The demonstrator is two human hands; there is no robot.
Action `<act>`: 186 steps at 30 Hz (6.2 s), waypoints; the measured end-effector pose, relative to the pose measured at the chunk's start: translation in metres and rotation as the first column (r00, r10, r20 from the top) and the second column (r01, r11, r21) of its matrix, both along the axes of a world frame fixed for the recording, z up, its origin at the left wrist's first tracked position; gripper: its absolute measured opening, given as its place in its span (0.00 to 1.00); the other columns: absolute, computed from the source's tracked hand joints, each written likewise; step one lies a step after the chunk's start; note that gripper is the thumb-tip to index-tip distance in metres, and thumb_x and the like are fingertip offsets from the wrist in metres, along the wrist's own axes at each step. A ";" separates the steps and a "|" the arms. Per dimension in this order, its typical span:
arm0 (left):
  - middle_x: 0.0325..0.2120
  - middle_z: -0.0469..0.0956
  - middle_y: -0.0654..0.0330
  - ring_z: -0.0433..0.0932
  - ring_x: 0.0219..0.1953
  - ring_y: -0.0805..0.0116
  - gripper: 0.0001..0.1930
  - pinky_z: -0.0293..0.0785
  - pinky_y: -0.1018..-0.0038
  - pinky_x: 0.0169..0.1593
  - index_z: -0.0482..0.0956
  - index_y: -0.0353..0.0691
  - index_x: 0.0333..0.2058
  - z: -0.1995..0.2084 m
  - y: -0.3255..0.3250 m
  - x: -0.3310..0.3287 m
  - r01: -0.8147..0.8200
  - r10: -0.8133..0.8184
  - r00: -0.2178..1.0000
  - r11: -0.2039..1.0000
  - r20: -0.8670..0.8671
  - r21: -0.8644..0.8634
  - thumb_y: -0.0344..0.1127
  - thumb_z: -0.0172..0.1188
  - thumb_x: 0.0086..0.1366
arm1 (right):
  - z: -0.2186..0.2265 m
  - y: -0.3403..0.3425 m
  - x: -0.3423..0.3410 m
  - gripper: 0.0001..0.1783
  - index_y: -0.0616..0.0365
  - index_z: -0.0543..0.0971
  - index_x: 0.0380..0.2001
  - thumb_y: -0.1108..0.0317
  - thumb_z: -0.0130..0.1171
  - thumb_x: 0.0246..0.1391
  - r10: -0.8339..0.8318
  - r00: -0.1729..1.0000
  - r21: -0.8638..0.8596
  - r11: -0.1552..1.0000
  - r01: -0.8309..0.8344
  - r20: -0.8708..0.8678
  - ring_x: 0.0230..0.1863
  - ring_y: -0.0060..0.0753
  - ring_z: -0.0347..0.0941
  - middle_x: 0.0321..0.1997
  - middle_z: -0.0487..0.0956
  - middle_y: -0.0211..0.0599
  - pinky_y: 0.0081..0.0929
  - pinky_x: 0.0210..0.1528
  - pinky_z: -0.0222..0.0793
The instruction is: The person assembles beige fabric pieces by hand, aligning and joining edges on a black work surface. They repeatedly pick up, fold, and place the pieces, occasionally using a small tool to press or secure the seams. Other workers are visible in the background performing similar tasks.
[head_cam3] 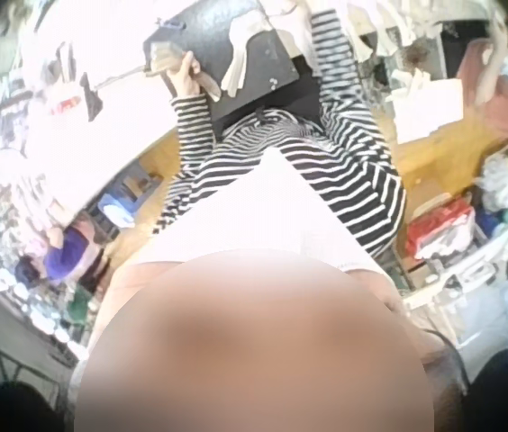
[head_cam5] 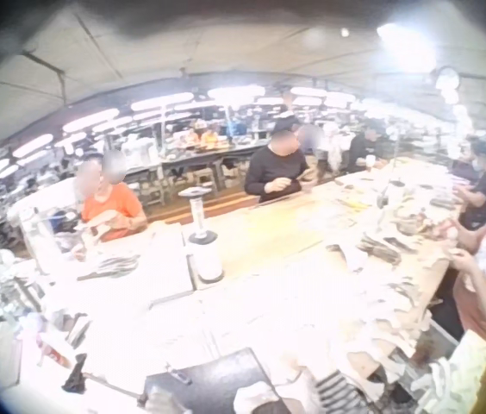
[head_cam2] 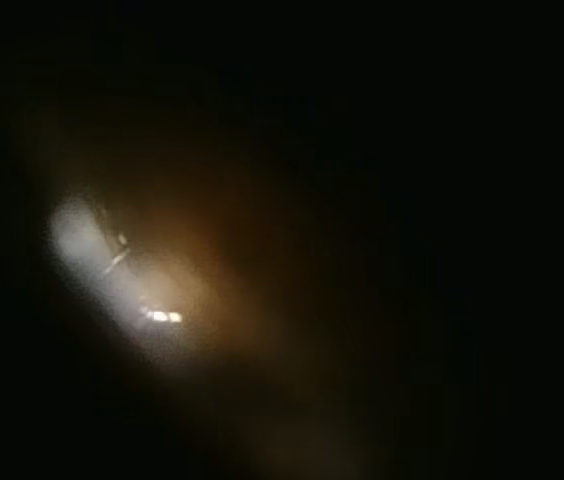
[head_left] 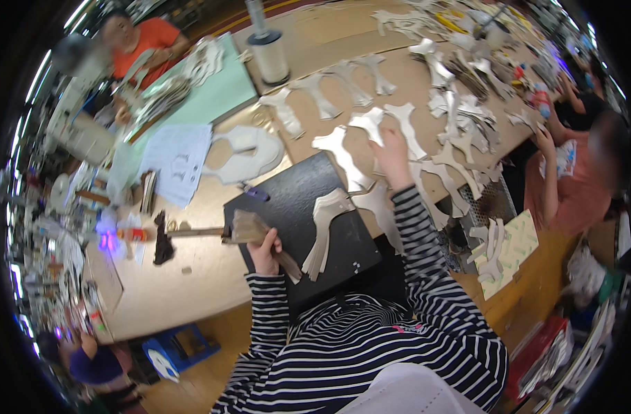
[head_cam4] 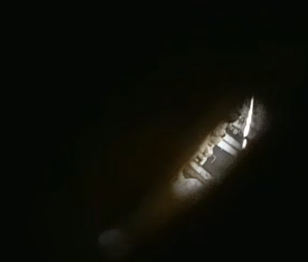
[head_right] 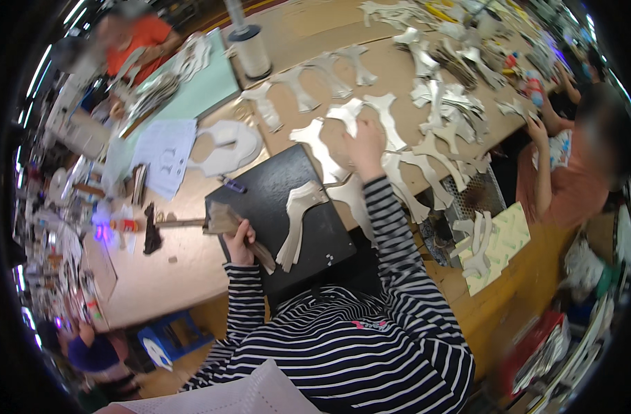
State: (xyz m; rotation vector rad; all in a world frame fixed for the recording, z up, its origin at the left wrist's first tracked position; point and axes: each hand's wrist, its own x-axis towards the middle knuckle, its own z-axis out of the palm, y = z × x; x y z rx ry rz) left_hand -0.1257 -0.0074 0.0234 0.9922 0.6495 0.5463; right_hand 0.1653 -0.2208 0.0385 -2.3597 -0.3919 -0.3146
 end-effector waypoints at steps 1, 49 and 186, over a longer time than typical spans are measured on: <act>0.22 0.72 0.62 0.69 0.19 0.76 0.08 0.65 0.81 0.22 0.73 0.35 0.38 0.008 -0.001 -0.001 0.033 -0.033 0.998 0.999 -0.044 -0.008 0.24 0.63 0.62 | 0.015 -0.008 -0.019 0.21 0.67 0.79 0.45 0.63 0.66 0.51 0.087 0.996 0.071 0.994 -0.087 0.007 0.49 0.53 0.75 0.48 0.78 0.53 0.37 0.52 0.70; 0.28 0.76 0.67 0.73 0.29 0.80 0.12 0.69 0.80 0.33 0.78 0.36 0.36 0.064 -0.028 -0.028 0.531 -0.500 0.833 0.843 -0.237 0.088 0.35 0.69 0.60 | 0.051 -0.035 -0.206 0.12 0.64 0.71 0.49 0.72 0.54 0.65 0.509 0.695 0.752 0.655 0.070 -0.508 0.24 0.19 0.73 0.31 0.80 0.35 0.17 0.30 0.69; 0.23 0.66 0.69 0.59 0.15 0.83 0.16 0.52 0.85 0.18 0.64 0.45 0.28 0.088 -0.028 -0.027 -0.347 0.328 0.937 0.902 0.117 0.257 0.21 0.64 0.61 | -0.038 -0.228 0.040 0.37 0.49 0.69 0.63 0.48 0.63 0.51 -0.397 0.917 -0.511 0.796 0.325 -0.036 0.68 0.55 0.57 0.63 0.72 0.41 0.67 0.69 0.38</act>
